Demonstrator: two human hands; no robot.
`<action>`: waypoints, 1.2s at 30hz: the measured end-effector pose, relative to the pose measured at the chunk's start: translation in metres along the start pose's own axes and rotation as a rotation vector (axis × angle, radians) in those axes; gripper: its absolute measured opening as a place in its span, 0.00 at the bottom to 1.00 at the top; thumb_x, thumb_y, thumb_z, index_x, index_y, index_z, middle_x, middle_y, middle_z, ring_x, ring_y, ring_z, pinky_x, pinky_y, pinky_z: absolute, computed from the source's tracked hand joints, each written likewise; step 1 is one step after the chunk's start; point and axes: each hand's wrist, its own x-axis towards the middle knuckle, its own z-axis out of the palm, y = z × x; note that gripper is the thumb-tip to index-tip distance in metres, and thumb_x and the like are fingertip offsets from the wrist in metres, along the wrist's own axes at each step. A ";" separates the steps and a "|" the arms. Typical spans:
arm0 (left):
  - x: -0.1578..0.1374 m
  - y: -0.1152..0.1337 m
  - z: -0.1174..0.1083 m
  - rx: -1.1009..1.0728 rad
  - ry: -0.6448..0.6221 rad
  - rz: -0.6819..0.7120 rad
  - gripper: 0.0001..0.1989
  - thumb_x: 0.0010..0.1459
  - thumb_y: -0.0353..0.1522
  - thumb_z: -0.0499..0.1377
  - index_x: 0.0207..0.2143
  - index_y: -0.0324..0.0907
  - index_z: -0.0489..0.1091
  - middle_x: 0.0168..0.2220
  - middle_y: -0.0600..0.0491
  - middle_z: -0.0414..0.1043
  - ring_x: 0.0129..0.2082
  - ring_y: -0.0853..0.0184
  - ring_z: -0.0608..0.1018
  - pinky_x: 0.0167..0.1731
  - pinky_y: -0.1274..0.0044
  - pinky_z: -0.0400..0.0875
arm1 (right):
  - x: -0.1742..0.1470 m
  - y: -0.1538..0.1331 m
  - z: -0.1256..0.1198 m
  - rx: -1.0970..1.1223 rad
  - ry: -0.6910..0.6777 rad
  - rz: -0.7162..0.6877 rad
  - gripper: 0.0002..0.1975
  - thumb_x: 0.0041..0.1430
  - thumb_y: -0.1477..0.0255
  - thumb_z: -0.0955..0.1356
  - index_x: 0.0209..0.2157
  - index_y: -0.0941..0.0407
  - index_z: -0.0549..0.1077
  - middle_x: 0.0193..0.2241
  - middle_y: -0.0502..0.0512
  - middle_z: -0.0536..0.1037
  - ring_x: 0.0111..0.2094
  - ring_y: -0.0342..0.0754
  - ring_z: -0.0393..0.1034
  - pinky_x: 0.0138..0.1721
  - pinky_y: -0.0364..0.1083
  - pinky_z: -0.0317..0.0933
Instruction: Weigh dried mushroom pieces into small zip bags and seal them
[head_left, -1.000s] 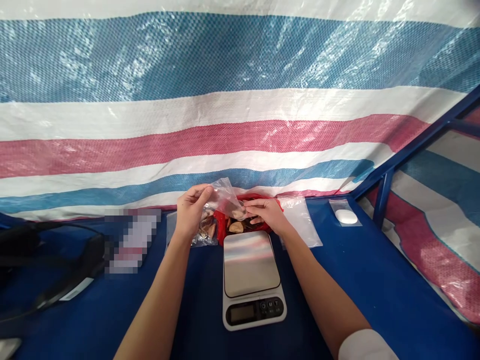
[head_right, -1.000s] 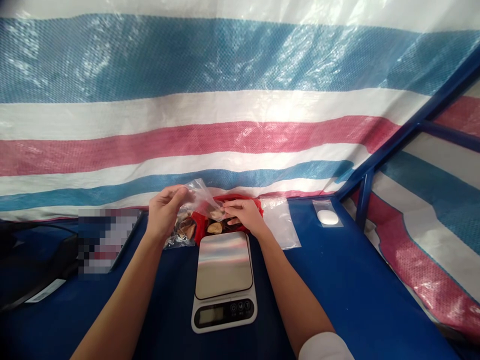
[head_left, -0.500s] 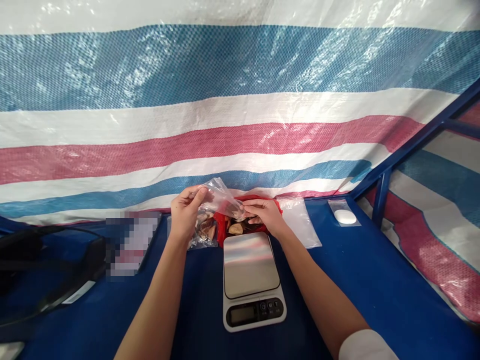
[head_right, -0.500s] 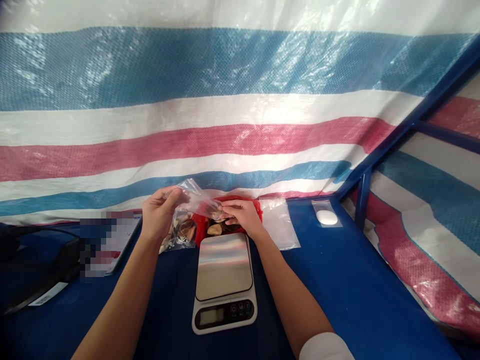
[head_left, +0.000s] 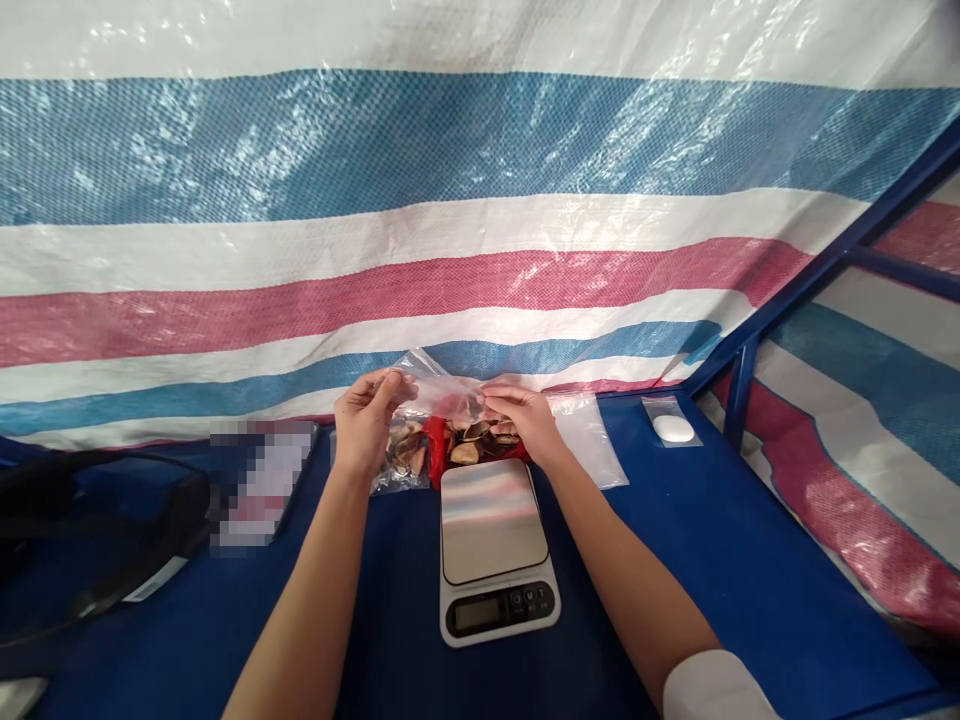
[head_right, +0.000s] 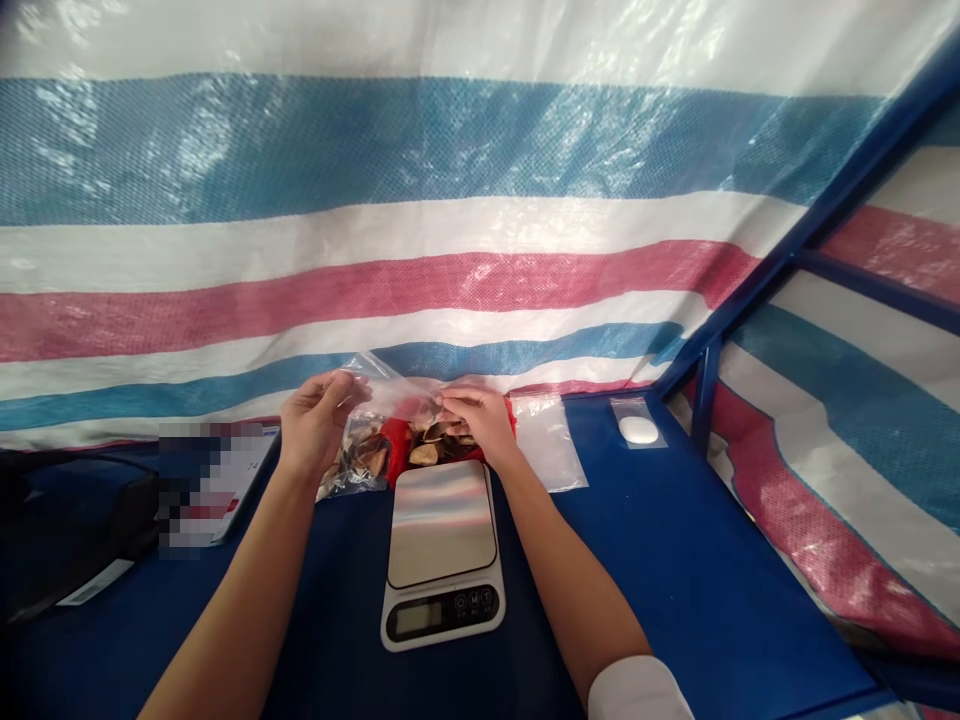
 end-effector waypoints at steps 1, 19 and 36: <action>0.000 0.000 0.000 0.004 -0.001 -0.004 0.15 0.45 0.41 0.75 0.30 0.41 0.78 0.29 0.53 0.80 0.26 0.70 0.78 0.34 0.75 0.74 | 0.000 0.000 0.000 -0.015 -0.010 0.005 0.13 0.45 0.65 0.77 0.35 0.53 0.83 0.37 0.53 0.85 0.34 0.50 0.81 0.27 0.43 0.73; -0.018 0.011 -0.025 0.166 0.001 -0.020 0.17 0.44 0.40 0.75 0.33 0.39 0.79 0.29 0.51 0.81 0.30 0.63 0.82 0.38 0.71 0.78 | -0.011 -0.003 0.007 -0.043 -0.061 -0.175 0.18 0.46 0.58 0.77 0.39 0.52 0.82 0.39 0.54 0.85 0.36 0.51 0.80 0.31 0.45 0.74; -0.070 0.000 -0.006 0.163 -0.191 -0.096 0.16 0.50 0.44 0.71 0.27 0.40 0.77 0.25 0.52 0.78 0.24 0.68 0.76 0.25 0.78 0.70 | -0.067 0.001 -0.018 -0.150 0.110 -0.284 0.26 0.46 0.55 0.77 0.43 0.57 0.82 0.34 0.56 0.84 0.35 0.50 0.79 0.38 0.48 0.75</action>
